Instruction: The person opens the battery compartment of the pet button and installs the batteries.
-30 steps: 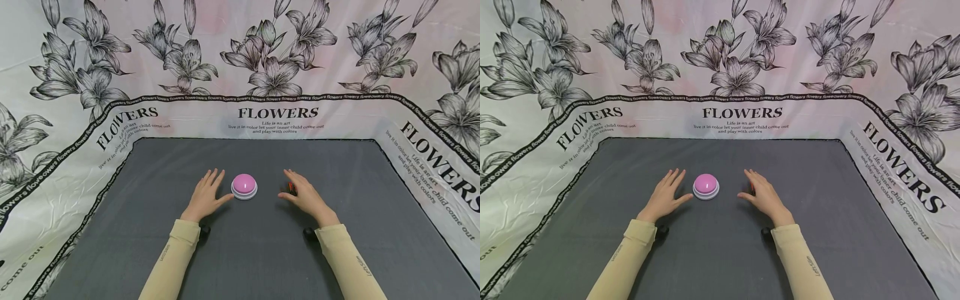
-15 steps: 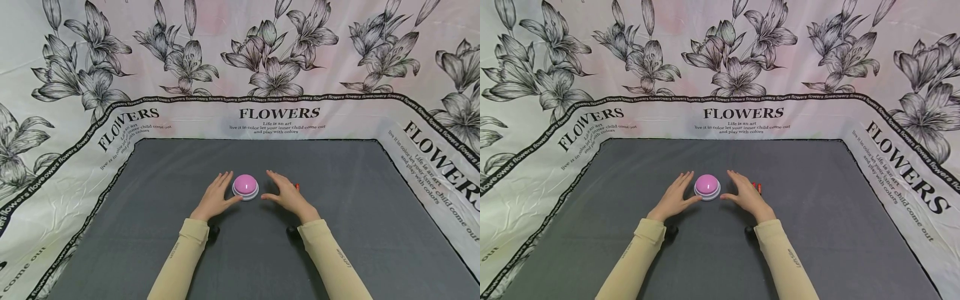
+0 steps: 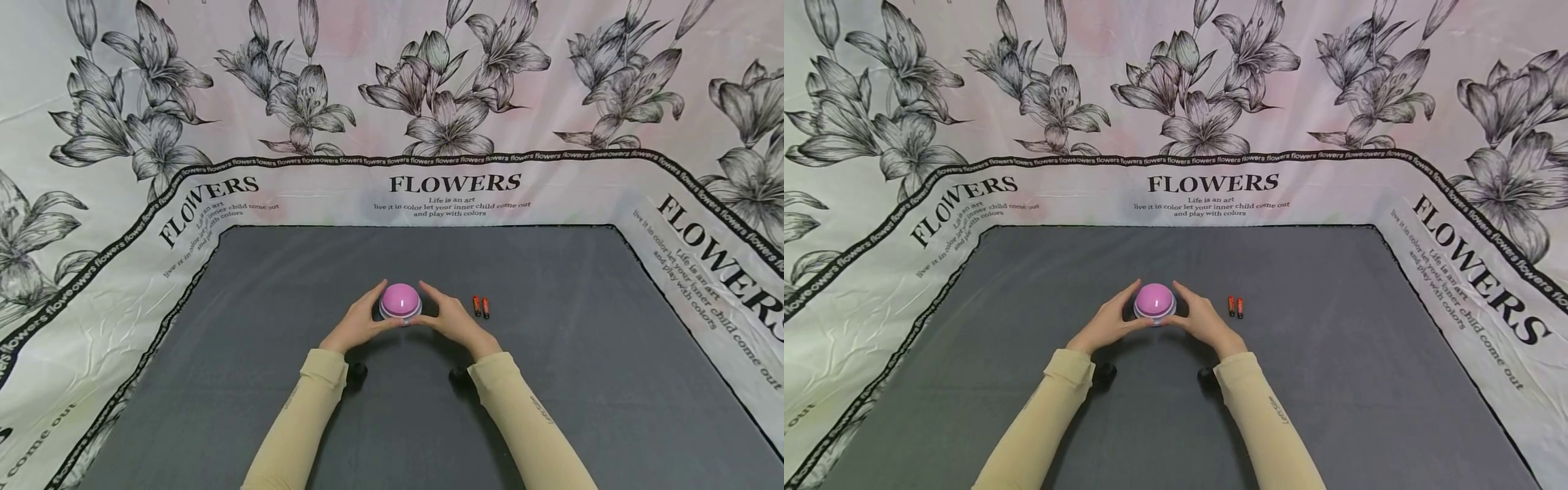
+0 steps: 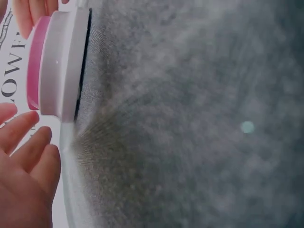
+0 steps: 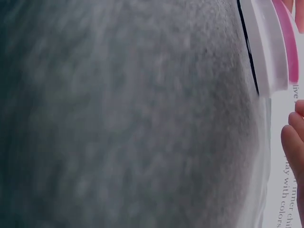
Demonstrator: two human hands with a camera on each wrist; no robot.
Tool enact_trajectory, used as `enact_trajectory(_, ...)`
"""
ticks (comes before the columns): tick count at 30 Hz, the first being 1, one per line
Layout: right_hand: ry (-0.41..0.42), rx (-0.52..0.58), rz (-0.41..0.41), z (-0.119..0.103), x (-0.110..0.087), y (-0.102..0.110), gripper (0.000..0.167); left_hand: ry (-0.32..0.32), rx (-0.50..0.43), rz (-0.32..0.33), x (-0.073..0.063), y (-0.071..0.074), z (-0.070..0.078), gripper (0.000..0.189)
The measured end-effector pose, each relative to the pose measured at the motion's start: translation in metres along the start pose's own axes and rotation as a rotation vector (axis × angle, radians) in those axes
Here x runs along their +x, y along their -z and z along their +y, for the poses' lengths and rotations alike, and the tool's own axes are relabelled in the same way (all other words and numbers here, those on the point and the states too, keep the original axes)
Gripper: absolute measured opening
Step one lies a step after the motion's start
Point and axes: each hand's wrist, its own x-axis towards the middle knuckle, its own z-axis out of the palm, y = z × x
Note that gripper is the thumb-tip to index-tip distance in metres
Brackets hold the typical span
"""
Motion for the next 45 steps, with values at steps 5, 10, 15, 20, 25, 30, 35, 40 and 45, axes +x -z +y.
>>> enact_trajectory(5,0.017,-0.008,-0.019,-0.002,0.005,-0.004,0.085,0.016,-0.043,-0.007,0.002,0.0,-0.002,0.097)
enact_trajectory(10,0.016,-0.01,-0.04,0.0,0.008,-0.005,0.083,0.027,-0.049,-0.033,0.004,-0.002,-0.008,0.096)
enact_trajectory(15,0.021,0.005,-0.043,0.002,0.01,-0.006,0.083,0.052,-0.068,-0.049,0.007,-0.002,-0.013,0.096)
enact_trajectory(20,0.02,-0.02,-0.05,0.003,0.012,-0.005,0.08,0.048,-0.052,-0.058,0.011,-0.001,-0.011,0.092)
enact_trajectory(25,0.016,-0.069,-0.03,0.002,0.014,-0.006,0.072,0.023,-0.012,-0.033,0.013,-0.002,-0.008,0.082)
enact_trajectory(30,0.003,-0.071,-0.035,0.002,0.013,-0.008,0.066,0.022,0.012,-0.018,0.012,-0.003,-0.008,0.072)
enact_trajectory(35,0.006,-0.064,-0.024,0.001,0.012,-0.008,0.064,0.02,0.017,-0.023,0.011,-0.001,-0.006,0.068)
enact_trajectory(40,-0.006,0.001,0.021,0.0,0.012,-0.006,0.062,0.035,0.007,-0.042,0.01,0.001,-0.004,0.068)
enact_trajectory(45,-0.031,0.094,0.043,-0.002,0.013,-0.003,0.063,0.06,-0.076,-0.023,0.01,0.004,-0.003,0.064)
